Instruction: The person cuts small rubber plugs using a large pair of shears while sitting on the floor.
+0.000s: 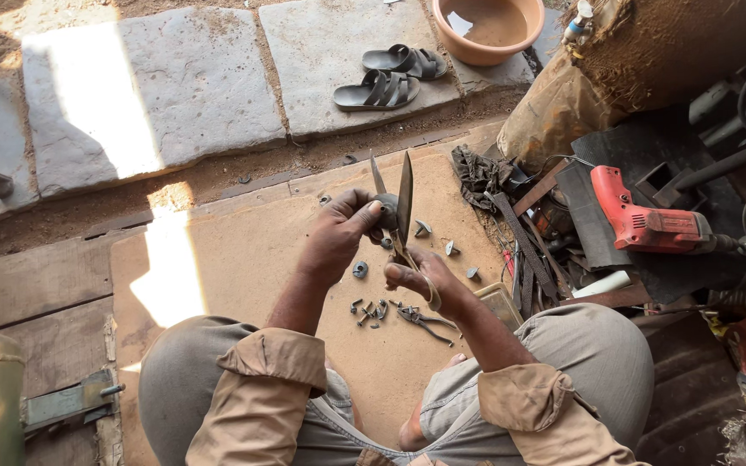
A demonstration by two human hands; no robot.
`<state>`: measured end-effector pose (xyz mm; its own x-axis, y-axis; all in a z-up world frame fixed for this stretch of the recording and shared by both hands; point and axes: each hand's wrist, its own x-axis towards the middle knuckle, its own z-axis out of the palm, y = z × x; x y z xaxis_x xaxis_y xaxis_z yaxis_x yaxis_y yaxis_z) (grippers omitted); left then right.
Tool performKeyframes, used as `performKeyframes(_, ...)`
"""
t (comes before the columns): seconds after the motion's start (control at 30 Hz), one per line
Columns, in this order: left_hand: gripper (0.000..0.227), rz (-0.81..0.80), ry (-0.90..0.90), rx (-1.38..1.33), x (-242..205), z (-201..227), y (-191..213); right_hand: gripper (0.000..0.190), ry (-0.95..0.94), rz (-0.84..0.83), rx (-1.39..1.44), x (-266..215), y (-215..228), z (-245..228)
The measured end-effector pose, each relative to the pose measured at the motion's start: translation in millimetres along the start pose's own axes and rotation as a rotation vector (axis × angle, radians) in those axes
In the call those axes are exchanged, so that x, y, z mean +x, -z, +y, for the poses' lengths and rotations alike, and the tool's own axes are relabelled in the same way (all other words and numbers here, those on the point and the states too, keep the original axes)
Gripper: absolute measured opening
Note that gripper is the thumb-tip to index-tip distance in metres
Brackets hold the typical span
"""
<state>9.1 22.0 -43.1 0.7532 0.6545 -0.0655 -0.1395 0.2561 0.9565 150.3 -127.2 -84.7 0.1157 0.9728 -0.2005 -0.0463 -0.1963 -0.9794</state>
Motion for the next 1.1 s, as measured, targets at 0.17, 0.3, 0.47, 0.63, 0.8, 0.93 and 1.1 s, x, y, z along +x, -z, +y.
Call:
performKeyframes(0.17,0.018,0.003,0.005,0.017,2,0,2,0.073,0.004,0.003,0.018,-3,2,-1)
performKeyframes(0.3,0.019,-0.012,-0.050,-0.007,4,0,6,0.053,-0.010,0.002,0.111,-8,-1,-2)
performKeyframes(0.47,0.021,0.009,-0.050,0.013,3,7,9,0.043,-0.040,0.038,0.039,-9,0,-3)
performKeyframes(0.63,0.020,-0.025,0.015,0.099,-3,20,7,0.056,-0.031,0.046,-0.116,-9,0,-1)
performKeyframes(0.8,0.018,-0.124,0.033,0.166,-8,22,5,0.073,0.031,-0.069,-0.090,-13,5,-1)
performKeyframes(0.93,0.017,-0.115,0.032,0.184,-5,18,8,0.068,0.058,-0.082,0.024,-16,4,-1)
performKeyframes(1.1,0.016,-0.110,0.026,0.133,-6,19,15,0.047,0.011,-0.050,0.029,-18,3,-3)
